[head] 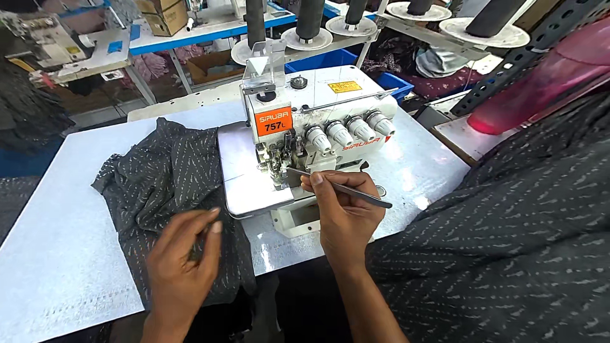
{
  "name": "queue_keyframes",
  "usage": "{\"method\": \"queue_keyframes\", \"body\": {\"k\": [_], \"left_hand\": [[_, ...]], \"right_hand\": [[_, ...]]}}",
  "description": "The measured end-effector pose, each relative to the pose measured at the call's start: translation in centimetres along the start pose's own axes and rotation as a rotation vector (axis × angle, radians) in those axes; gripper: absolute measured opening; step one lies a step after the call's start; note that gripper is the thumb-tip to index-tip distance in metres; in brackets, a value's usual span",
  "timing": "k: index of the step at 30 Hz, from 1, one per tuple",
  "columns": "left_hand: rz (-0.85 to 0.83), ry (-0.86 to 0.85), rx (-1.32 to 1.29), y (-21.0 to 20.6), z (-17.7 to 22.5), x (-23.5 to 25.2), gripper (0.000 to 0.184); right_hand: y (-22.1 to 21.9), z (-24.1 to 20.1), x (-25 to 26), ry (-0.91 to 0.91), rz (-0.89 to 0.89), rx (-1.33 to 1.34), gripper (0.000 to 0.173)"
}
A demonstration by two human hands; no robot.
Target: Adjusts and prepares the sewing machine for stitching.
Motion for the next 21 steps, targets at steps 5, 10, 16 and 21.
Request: {"method": "queue_keyframes", "body": {"k": [5, 10, 16, 21], "left_hand": [[-0.11, -0.208, 0.223, -4.3, 3.9, 7.6, 0.027], [-0.086, -0.339, 0.336, -6.1, 5.5, 9.4, 0.021], [-0.074, -0.268, 0.239, -6.1, 4.3, 9.3, 0.019], [-0.071, -0.216, 0.159, -6.1, 4.0, 9.4, 0.016]], "right_hand": [[0.3, -0.7, 0.4, -0.009, -0.001, 0.002, 0.017], [0.6, -1.0, 1.0, -0.041, -0.002, 0.005, 0.014], [0.3, -1.1, 1.3, -0.044, -0.024, 0.037, 0.015], [0.2, -1.4, 1.2, -0.034, -0.049, 0.031, 0.016]]}}
Point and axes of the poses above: each hand's wrist, its own x-axis towards the middle knuckle, its own y-axis out of the back of the hand, z = x × y, the point moved 6 cm from there along x, towards the middle knuckle, and after that the axes turned 15 degrees about -z, right-handed, at the moved point
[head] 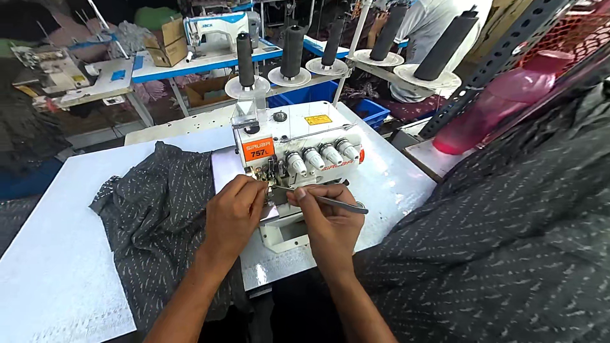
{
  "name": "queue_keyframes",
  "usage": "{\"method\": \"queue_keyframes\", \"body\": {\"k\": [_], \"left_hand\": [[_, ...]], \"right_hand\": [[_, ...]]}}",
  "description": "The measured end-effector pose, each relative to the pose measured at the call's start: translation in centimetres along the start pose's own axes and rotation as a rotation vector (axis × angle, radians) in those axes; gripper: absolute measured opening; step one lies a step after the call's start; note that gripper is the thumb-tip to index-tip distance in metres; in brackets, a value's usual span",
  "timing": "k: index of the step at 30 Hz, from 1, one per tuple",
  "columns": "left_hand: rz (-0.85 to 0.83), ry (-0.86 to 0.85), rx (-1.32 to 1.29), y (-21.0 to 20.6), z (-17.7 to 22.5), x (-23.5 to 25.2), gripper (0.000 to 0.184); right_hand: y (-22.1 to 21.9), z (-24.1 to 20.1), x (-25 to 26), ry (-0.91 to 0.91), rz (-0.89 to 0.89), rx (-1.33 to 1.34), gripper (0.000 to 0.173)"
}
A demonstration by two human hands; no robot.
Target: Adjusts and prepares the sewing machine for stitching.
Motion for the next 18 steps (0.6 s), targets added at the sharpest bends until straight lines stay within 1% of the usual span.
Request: {"method": "queue_keyframes", "body": {"k": [6, 10, 13, 15, 18], "left_hand": [[-0.023, 0.04, -0.034, -0.4, 0.0, -0.4, 0.016], [0.047, 0.075, -0.107, 0.0, 0.1, -1.2, 0.015], [0.065, 0.117, -0.159, 0.0, 0.0, -1.6, 0.017], [0.071, 0.136, -0.194, 0.3, 0.1, -1.6, 0.019], [0.091, 0.184, -0.271, 0.5, -0.3, -1.8, 0.02]], "right_hand": [[0.3, 0.1, -0.3, 0.001, -0.012, -0.019, 0.016], [0.4, 0.1, -0.5, -0.005, -0.009, -0.019, 0.016], [0.5, 0.1, -0.6, -0.004, -0.002, -0.021, 0.016], [0.7, -0.1, -0.8, 0.046, 0.007, -0.09, 0.018], [1.1, -0.8, -1.5, 0.25, -0.033, -0.318, 0.02]]}}
Point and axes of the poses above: each hand's wrist, its own x-axis towards the middle knuckle, its own y-axis out of the back of the hand, z = x × y, the point moved 6 cm from there along x, towards the middle knuckle, and after that the axes turned 15 degrees about -z, right-handed, at the moved point
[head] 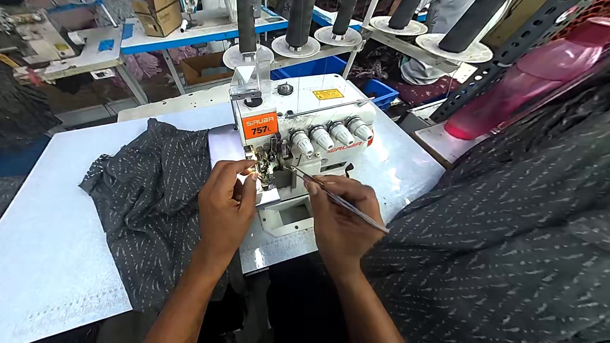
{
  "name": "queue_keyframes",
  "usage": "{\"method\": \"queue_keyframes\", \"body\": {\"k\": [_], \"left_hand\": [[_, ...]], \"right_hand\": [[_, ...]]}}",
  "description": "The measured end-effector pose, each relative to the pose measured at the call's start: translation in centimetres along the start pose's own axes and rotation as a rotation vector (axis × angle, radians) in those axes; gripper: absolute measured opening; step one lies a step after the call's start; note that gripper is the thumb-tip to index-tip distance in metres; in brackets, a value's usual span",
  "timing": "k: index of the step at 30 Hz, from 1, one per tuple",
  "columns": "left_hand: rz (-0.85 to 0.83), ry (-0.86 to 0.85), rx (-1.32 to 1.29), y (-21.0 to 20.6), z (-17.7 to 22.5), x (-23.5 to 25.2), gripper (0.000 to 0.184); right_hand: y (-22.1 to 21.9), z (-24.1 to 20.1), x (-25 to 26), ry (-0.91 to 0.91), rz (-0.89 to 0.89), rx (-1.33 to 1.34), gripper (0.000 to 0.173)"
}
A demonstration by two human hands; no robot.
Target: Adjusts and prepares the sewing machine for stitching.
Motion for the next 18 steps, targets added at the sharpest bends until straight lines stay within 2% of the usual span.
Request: {"method": "queue_keyframes", "body": {"k": [4, 18], "left_hand": [[0.021, 0.07, -0.057, 0.0, -1.0, -0.2, 0.02], [0.057, 0.081, -0.034, -0.5, -1.0, -0.5, 0.019]], "right_hand": [[0.0, -0.2, -0.9, 0.138, -0.1, -0.168, 0.017], [-0.4, 0.4, 0.1, 0.179, -0.194, -0.191, 0.015]]}}
Point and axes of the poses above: each hand's wrist, its own x-axis towards the middle knuckle, its own y-axis out of the back of the hand, z = x × y, the point moved 6 cm from there along x, towards the middle knuckle, and after that the axes turned 15 degrees about -z, right-handed, at the moved point
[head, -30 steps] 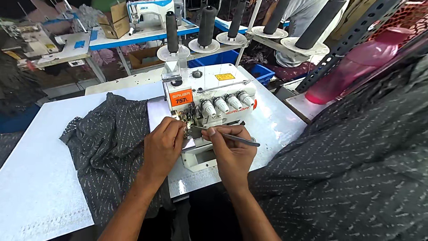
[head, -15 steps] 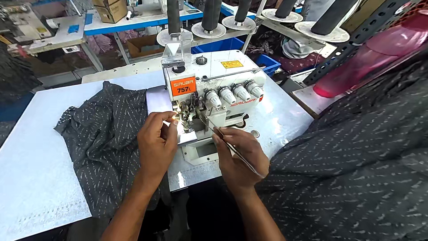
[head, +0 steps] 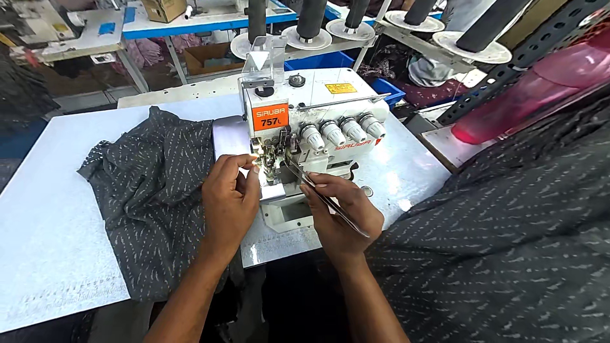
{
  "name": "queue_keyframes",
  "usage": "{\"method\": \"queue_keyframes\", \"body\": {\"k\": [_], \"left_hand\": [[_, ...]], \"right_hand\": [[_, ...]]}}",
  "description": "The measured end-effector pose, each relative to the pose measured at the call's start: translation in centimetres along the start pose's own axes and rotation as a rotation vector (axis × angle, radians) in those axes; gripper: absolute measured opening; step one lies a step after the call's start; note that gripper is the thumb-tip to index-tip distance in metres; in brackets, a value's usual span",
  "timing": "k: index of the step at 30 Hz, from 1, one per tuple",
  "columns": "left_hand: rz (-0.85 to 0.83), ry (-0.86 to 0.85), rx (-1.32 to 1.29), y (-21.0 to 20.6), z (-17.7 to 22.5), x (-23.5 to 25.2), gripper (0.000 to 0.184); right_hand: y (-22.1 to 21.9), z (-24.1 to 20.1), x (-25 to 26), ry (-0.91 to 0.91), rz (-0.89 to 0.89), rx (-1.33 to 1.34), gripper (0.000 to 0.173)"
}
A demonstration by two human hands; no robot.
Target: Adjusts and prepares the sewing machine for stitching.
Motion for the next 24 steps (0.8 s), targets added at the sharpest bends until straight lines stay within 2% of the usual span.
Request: {"method": "queue_keyframes", "body": {"k": [9, 14, 19, 24], "left_hand": [[0.008, -0.05, -0.022, 0.1, 0.2, -0.2, 0.02], [-0.095, -0.176, 0.155, -0.7, 1.8, -0.2, 0.022], [-0.091, -0.221, 0.278, -1.1, 3.0, 0.6, 0.017], [-0.069, -0.218, 0.303, -1.4, 3.3, 1.1, 0.012]], "right_hand": [[-0.1, 0.1, 0.3, -0.052, 0.001, 0.03, 0.011], [0.1, 0.2, 0.3, -0.18, 0.066, 0.208, 0.014], [0.2, 0.3, 0.6, -0.277, 0.117, 0.311, 0.018], [0.2, 0.3, 0.7, -0.297, 0.134, 0.356, 0.017]]}}
Point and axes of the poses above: each hand's wrist, its own x-axis towards the middle knuckle, its own y-axis out of the back of the hand, z = x × y, the point moved 6 cm from there along x, towards the middle knuckle, and after that the axes turned 15 degrees about -z, right-handed, at the moved point
